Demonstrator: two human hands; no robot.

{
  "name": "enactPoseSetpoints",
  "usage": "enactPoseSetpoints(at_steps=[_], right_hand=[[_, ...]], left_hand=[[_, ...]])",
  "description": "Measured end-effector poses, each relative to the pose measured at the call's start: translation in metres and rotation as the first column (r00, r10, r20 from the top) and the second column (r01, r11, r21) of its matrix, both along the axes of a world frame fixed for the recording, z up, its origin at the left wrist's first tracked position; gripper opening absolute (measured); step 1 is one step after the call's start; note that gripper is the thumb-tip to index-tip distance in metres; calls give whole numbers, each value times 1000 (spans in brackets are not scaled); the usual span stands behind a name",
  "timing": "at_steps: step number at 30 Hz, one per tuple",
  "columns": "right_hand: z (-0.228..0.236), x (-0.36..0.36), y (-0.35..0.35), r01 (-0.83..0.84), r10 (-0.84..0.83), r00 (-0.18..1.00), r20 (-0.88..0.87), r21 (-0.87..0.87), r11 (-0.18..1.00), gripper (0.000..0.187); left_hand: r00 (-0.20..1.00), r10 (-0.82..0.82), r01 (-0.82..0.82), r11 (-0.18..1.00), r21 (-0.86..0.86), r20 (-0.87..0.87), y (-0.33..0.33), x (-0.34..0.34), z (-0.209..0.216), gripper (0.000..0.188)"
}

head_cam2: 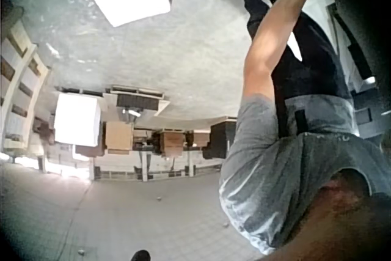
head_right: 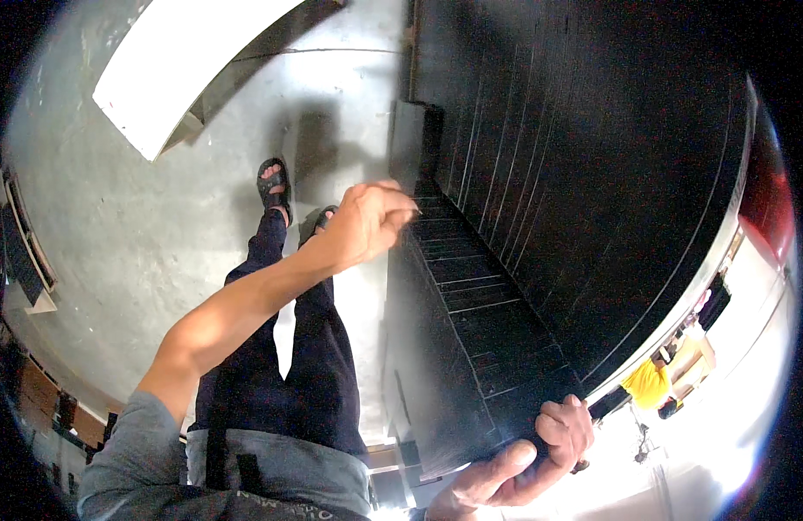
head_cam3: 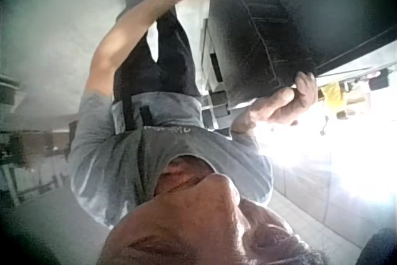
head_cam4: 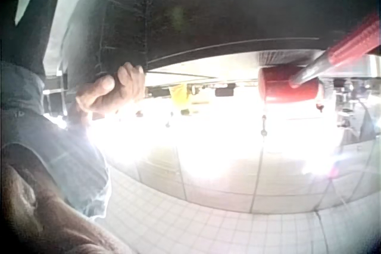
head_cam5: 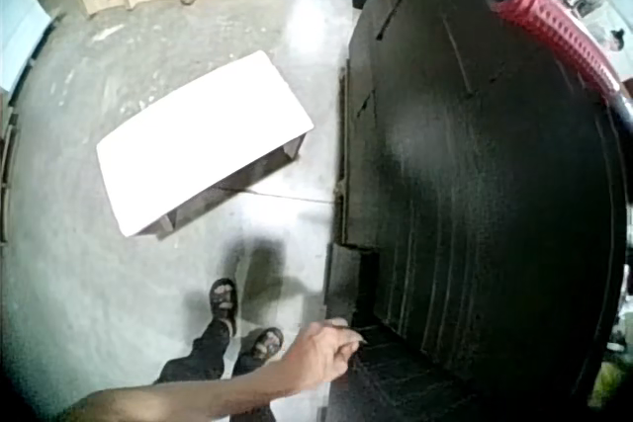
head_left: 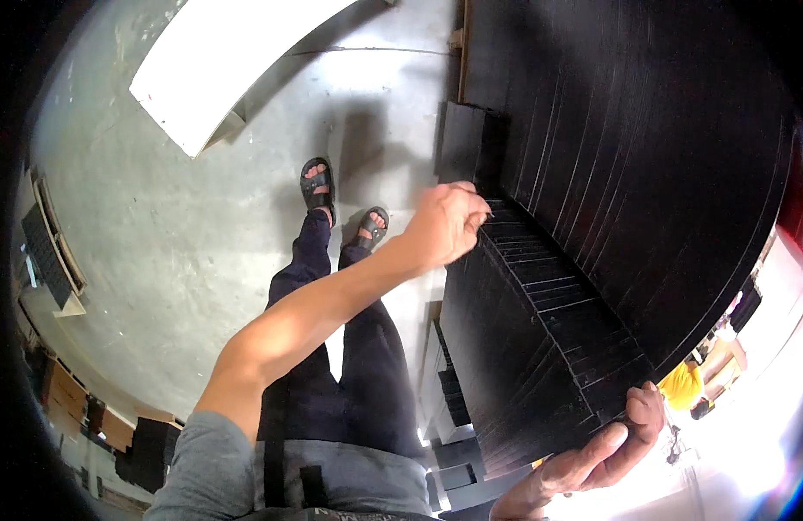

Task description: The person uses a blade to scrape the edges of black panels and then stacks them onto a pallet.

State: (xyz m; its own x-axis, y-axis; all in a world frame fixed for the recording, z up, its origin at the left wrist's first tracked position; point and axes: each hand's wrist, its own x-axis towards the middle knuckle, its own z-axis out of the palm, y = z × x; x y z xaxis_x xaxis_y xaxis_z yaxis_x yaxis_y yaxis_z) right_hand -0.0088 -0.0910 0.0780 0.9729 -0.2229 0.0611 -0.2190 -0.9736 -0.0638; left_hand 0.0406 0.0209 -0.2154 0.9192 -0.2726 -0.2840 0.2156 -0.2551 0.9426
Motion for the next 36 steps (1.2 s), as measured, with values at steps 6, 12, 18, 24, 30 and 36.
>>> enactPoseSetpoints(at_steps=[6,12,18,24,30,36], right_hand=[[-1,8,-1,-39,31,997,69,110,993,28],[-2,14,-1,-120,123,992,-19,105,987,29],[8,11,-6,-140,147,983,-110,69,988,39],[5,11,-5,-183,192,970,-149,71,980,44],[15,-3,-6,-181,196,966,-170,101,978,49],[6,-14,-7,-211,226,964,-141,116,971,35]], left_hand=[[1000,-1,6,983,-181,28,9,12,52,12],[999,-10,15,996,-90,51,3,7,48,13],[999,-10,17,974,-224,32,12,3,107,11],[1000,30,-28,984,-174,9,4,-1,125,14],[998,46,-19,900,-435,52,24,-9,181,11],[986,144,-163,933,-321,-80,28,-18,159,9]])
